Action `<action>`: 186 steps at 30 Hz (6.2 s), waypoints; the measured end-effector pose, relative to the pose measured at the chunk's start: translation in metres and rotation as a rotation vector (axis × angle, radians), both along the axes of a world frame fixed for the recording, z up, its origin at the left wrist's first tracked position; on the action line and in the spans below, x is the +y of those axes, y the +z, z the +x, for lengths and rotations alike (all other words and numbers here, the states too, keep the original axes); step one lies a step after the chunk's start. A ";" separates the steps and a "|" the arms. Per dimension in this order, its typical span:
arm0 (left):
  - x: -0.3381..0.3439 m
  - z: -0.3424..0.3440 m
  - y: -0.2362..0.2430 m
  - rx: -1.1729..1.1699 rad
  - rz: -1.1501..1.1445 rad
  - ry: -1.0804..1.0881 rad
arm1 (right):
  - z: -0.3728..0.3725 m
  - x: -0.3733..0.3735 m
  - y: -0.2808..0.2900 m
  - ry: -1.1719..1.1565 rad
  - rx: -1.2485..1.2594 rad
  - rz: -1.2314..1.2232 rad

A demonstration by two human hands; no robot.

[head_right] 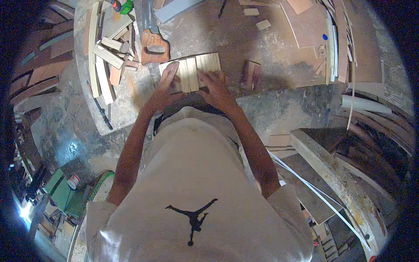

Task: Cutting and assembling small wooden pieces into a square frame structure.

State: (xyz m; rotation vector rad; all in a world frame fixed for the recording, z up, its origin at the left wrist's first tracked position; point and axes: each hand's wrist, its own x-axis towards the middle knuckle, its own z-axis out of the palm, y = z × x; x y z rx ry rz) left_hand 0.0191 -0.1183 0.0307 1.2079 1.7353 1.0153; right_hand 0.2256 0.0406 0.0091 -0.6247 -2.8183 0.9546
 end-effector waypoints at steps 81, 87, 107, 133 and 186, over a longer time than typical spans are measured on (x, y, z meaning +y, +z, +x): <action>0.117 0.184 -0.026 0.752 -0.353 0.702 | 0.069 0.226 0.031 0.885 0.088 0.163; 0.105 0.176 -0.021 0.745 -0.328 0.653 | 0.043 0.217 0.041 0.636 -0.031 0.061; -0.102 0.094 0.027 0.572 -0.404 0.182 | -0.081 0.083 0.039 0.324 -0.100 -0.337; -0.129 0.037 -0.031 0.076 -0.135 0.933 | -0.120 0.102 0.030 0.162 0.039 0.085; 0.044 0.162 0.001 -0.512 0.390 1.457 | -0.150 0.142 0.000 0.055 0.142 0.203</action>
